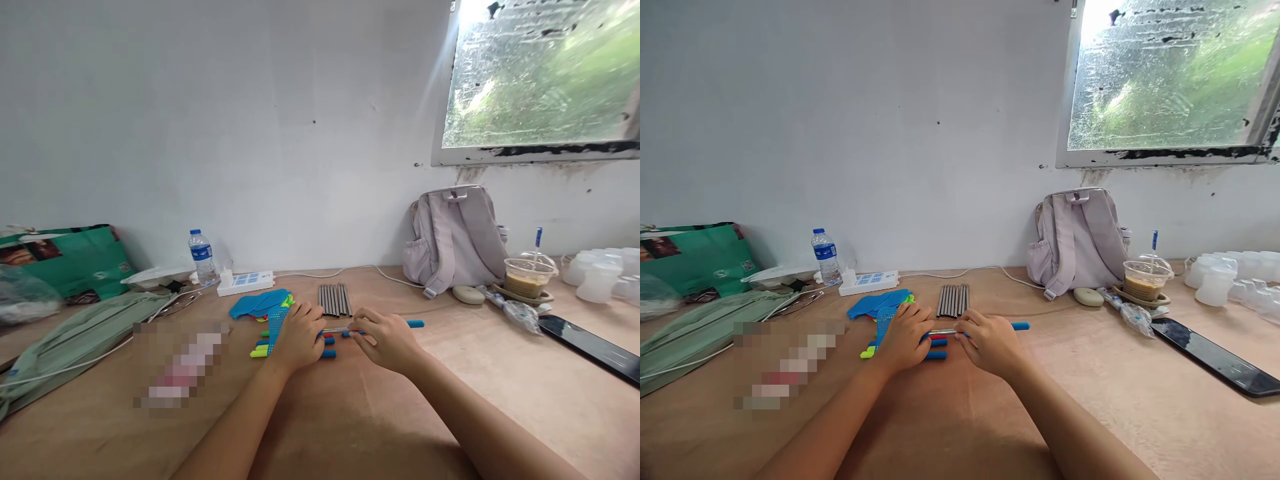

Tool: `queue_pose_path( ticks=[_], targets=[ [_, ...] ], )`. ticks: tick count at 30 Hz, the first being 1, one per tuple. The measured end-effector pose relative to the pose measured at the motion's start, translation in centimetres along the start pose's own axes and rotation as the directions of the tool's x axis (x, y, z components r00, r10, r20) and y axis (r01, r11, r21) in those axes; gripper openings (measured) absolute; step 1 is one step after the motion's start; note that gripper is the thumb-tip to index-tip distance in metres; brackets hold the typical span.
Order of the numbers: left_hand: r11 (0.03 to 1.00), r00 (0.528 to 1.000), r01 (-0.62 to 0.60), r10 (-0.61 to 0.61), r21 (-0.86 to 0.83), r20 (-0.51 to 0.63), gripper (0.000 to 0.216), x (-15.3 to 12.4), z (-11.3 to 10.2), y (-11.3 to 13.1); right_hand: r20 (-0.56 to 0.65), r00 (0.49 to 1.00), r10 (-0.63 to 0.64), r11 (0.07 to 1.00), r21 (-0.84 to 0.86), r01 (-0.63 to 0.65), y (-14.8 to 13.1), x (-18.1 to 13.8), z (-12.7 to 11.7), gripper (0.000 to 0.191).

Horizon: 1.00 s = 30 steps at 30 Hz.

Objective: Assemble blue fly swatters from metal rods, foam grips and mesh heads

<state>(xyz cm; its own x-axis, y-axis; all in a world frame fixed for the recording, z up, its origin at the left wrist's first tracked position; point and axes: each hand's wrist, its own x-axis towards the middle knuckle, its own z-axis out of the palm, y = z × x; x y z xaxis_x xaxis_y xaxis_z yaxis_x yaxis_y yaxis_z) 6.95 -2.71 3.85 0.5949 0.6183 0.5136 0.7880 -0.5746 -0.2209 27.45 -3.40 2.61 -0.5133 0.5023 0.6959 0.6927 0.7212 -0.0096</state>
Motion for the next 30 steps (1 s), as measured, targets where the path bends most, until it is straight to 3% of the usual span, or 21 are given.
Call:
queue_pose_path(
  ticks=[17, 20, 24, 27, 30],
  targets=[
    [0.999, 0.999, -0.027, 0.026, 0.02, 0.047, 0.01, 0.0, 0.3, 0.4, 0.061, 0.997, 0.037, 0.995, 0.085, -0.042, -0.6, -0.3, 1.1, 0.013],
    [1.0, 1.0, -0.025, 0.025, 0.019, 0.004, 0.01, 0.0, 0.3, 0.0, 0.092, 0.992, 0.089, 0.989, 0.108, -0.098, -0.8, -0.2, 1.2, 0.011],
    [1.0, 0.989, -0.019, 0.016, -0.024, -0.15, 0.02, -0.4, 0.1, -0.6, 0.167, 0.982, 0.085, 0.984, 0.144, -0.109, 0.2, 0.1, 1.2, 0.018],
    [0.994, 0.968, -0.084, 0.066, -0.067, -0.244, 0.038, -0.9, 0.0, -1.2, 0.094, 0.968, 0.232, 0.965, 0.106, -0.242, 3.0, 0.1, 1.3, 0.021],
    [0.993, 0.966, -0.077, 0.051, -0.093, -0.253, 0.043, -1.1, 0.3, -1.6, -0.016, 0.88, 0.474, 0.881, 0.004, -0.474, 7.1, -0.7, 1.1, 0.021]
  ],
)
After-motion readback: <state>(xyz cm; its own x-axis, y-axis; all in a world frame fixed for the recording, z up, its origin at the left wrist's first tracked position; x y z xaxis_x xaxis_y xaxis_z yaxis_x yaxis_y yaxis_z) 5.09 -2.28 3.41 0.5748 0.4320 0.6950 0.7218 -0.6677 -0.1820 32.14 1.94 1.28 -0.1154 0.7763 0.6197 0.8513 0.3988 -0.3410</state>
